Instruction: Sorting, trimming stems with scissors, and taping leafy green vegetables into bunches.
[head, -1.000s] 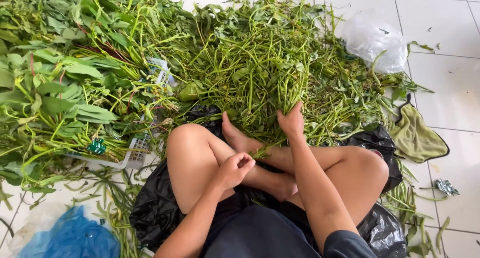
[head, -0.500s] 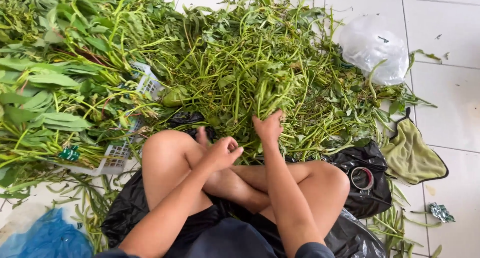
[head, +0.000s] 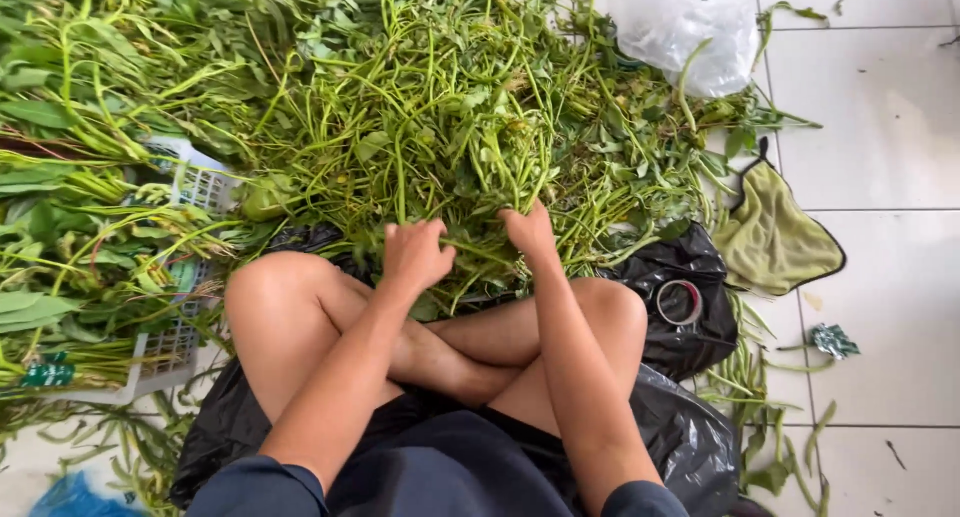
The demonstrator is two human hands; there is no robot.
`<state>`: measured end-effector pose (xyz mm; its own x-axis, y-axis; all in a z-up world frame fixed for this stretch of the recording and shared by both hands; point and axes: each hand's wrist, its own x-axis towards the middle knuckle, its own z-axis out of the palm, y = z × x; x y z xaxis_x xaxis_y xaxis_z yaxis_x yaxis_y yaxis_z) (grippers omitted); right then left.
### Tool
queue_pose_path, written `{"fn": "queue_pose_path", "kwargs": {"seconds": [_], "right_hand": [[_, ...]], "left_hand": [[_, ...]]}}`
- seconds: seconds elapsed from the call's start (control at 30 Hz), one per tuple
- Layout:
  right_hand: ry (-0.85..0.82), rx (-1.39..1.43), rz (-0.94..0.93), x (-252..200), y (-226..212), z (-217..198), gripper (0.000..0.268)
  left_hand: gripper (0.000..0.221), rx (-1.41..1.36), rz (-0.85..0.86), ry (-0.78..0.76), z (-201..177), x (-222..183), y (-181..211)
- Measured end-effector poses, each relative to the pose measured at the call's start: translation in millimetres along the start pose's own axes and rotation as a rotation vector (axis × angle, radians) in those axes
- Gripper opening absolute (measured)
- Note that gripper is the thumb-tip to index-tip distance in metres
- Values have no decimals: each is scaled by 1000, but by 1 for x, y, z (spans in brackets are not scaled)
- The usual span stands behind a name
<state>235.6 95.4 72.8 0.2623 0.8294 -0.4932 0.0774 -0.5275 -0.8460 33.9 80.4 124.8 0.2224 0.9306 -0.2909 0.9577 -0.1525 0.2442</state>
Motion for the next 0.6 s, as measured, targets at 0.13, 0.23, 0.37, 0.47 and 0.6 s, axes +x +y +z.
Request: {"fn": "queue_pose_path", "kwargs": {"seconds": [0.13, 0.23, 0.37, 0.47, 0.6], "right_hand": [[9, -54, 2, 21, 24, -9, 44], [105, -153, -41, -4, 17, 17, 50], [-1, -353, -69, -73, -41, 36, 84], [-20, -514, -4, -99, -49, 34, 111], [16, -608, 30, -110, -42, 45, 106]], "left_hand": [[33, -71, 22, 234, -23, -11, -27], [43, -143, -35, 318, 4, -14, -69], [42, -452, -54, 104, 24, -21, -95], [47, -532, -18, -41, 20, -33, -100], [52, -576, 33, -147, -3, -54, -88]]}}
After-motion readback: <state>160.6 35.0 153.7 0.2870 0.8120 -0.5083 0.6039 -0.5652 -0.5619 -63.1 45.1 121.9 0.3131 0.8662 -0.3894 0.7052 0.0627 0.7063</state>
